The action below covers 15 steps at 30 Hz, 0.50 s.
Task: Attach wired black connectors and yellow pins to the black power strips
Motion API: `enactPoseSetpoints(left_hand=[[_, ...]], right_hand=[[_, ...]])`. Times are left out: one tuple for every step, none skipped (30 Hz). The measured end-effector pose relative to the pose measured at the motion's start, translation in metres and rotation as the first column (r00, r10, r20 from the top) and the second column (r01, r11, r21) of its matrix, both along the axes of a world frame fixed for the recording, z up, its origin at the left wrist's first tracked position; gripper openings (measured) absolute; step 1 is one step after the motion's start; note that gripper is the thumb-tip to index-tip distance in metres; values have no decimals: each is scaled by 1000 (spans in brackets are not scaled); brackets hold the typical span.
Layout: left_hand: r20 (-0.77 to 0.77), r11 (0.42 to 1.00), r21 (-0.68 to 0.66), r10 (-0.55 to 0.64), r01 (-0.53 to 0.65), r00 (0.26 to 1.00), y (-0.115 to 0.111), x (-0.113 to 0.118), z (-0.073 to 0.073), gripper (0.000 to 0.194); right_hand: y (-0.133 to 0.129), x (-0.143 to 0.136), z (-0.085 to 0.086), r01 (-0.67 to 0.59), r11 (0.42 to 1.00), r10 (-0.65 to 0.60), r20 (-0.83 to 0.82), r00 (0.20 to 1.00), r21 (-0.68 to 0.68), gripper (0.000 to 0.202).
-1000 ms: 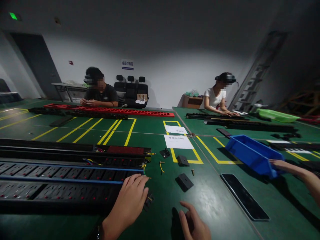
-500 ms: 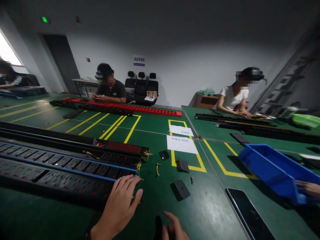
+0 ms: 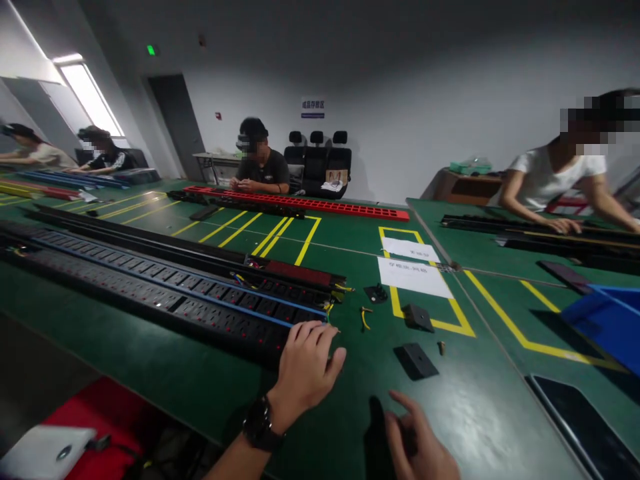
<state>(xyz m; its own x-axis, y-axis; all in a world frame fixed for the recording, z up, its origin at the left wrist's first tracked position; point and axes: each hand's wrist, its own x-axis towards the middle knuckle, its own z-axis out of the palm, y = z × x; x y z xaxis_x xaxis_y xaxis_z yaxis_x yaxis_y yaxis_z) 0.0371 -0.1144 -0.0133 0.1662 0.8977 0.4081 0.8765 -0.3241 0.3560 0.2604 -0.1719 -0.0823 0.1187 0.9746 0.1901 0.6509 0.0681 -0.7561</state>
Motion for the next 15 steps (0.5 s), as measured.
enactPoseSetpoints(left_hand=[[-3, 1000, 9, -17, 17, 1000, -1, 0, 0, 35], [-3, 999, 16, -29, 29, 1000, -1, 0, 1, 35], [-5, 999, 18, -36, 36, 999, -1, 0, 1, 35], [-8, 999, 19, -38, 38, 999, -2, 0, 1, 35], [-15, 999, 15, -39, 39, 999, -2, 0, 2, 36], [-22, 999, 13, -38, 38, 999, -2, 0, 2, 36], [-29, 999, 12, -35, 35, 999, -2, 0, 2, 36], [-35, 999, 11, -31, 31, 999, -2, 0, 2, 36], [-41, 999, 14, -29, 30, 999, -2, 0, 2, 36], [-48, 999, 17, -28, 29, 998, -1, 0, 2, 36], [-55, 999, 22, -28, 29, 998, -1, 1, 1, 36], [-63, 999, 27, -27, 28, 998, -1, 1, 1, 36], [-69, 999, 32, -25, 28, 997, -1, 1, 1, 36], [-75, 999, 38, -24, 27, 997, -1, 1, 0, 36], [-79, 999, 43, -23, 27, 997, -1, 1, 0, 36]], right_hand=[[0, 3, 2, 6, 1000, -6, 31, 999, -8, 47], [1, 5, 3, 4, 1000, -4, 52, 999, -2, 49], [2, 6, 4, 8, 1000, -9, 68, 998, 6, 50], [3, 7, 5, 0, 1000, 0, 79, 997, 3, 50], [3, 6, 6, -10, 1000, 10, 85, 996, 5, 51], [3, 5, 6, -20, 1000, 19, 91, 996, 6, 51], [2, 4, 7, -30, 1000, 30, 98, 995, 7, 50], [2, 3, 8, -37, 999, 36, 105, 994, 10, 50], [1, 2, 9, -42, 999, 40, 115, 993, 12, 50], [1, 1, 9, -44, 999, 42, 127, 991, 16, 49], [0, 0, 10, -47, 999, 44, 137, 990, 19, 50], [0, 0, 10, -50, 999, 46, 146, 988, 23, 50], [0, -1, 10, -53, 998, 48, 152, 987, 25, 50], [0, -1, 10, -55, 998, 50, 156, 986, 27, 50], [0, -2, 10, -57, 998, 52, 159, 986, 27, 49]])
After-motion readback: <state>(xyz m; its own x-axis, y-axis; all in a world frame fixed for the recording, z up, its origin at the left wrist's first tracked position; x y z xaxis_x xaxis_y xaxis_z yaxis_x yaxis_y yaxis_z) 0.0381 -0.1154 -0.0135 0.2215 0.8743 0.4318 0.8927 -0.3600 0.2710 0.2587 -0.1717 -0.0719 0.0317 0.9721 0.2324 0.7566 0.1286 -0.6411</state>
